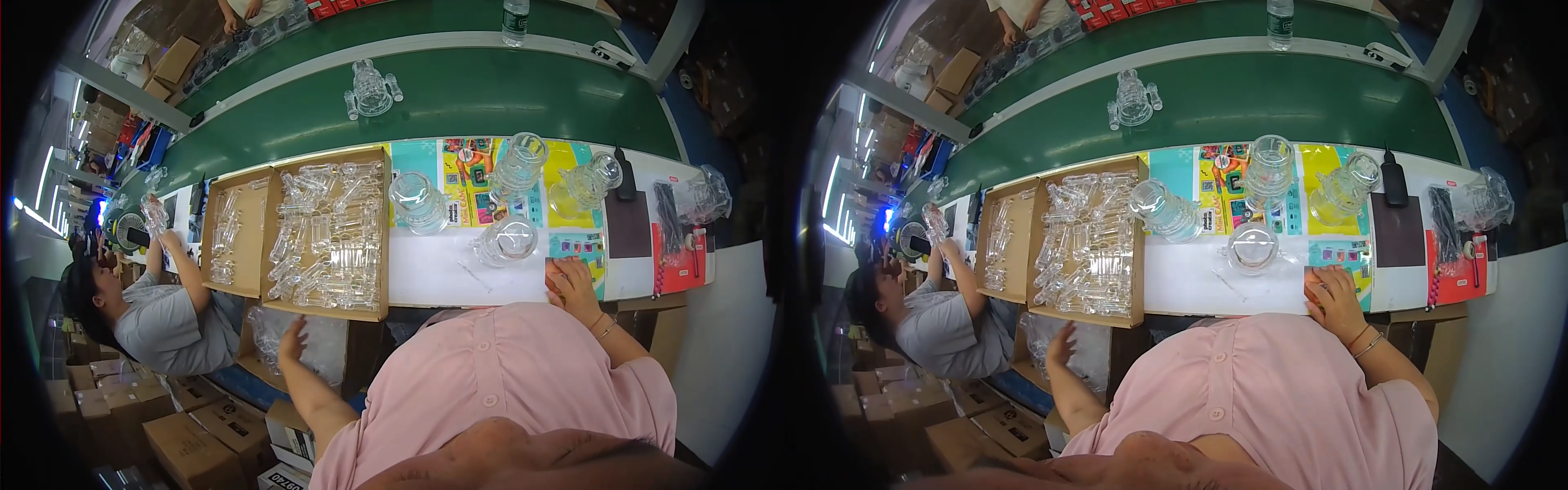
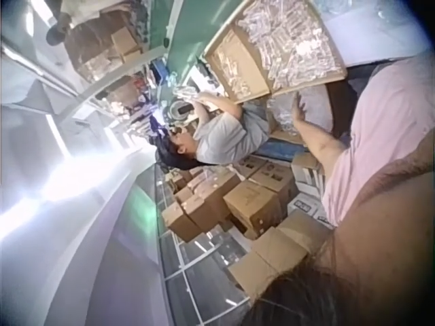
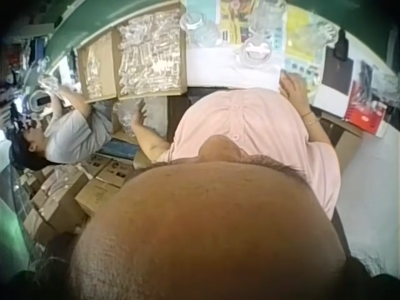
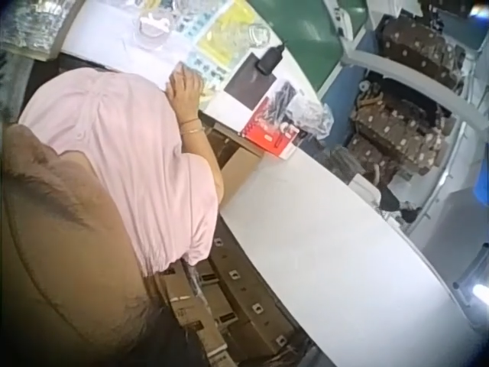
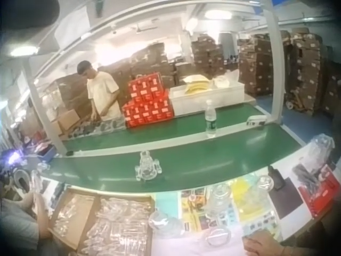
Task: The recorder is assembling and inspecting small glass jugs and plastic components at a factory workstation, using a handheld air blower to clean parts.
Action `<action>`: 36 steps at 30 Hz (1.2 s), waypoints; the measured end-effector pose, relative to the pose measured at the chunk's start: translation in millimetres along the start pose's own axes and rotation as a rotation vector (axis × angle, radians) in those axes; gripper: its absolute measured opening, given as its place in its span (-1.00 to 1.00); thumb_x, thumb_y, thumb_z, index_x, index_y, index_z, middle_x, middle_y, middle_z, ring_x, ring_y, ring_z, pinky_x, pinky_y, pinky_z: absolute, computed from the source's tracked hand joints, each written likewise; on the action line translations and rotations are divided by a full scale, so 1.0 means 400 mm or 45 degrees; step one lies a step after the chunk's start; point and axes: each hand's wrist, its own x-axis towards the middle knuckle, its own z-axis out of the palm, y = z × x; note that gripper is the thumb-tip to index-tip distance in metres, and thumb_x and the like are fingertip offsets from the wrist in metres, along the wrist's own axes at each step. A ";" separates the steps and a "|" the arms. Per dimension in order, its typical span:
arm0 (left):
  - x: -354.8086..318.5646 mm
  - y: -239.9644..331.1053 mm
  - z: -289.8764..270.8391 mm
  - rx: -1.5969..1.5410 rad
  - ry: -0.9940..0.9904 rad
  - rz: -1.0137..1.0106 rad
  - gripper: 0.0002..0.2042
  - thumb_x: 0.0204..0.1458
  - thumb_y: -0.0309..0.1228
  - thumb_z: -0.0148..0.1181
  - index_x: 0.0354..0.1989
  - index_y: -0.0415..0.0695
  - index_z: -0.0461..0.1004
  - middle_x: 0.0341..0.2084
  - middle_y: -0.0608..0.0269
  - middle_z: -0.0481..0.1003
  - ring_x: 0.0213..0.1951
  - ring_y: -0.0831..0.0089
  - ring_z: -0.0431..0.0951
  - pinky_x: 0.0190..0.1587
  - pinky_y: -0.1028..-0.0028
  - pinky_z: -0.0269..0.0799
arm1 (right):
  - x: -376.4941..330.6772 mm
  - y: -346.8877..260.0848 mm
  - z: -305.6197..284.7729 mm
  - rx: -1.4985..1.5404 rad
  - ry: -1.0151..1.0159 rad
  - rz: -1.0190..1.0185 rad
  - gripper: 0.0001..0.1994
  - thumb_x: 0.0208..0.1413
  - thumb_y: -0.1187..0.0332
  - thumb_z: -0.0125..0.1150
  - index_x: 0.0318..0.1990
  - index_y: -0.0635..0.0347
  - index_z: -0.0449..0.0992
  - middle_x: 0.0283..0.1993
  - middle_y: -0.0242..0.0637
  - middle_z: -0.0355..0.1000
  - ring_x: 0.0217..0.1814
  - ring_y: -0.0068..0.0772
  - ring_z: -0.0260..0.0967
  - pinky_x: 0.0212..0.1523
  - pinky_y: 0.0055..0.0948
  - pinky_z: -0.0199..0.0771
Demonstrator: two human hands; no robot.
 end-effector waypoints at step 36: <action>-0.306 0.485 0.456 1.297 0.252 1.560 -0.43 -0.04 -0.26 0.10 0.16 -0.14 0.10 0.21 -0.05 -0.04 0.22 -0.01 -0.06 0.20 0.16 -0.13 | 0.071 0.194 -0.114 -0.082 0.784 0.521 -0.63 0.01 0.45 0.01 0.00 0.33 0.21 0.14 0.02 0.06 0.16 0.03 0.03 0.15 -0.19 0.04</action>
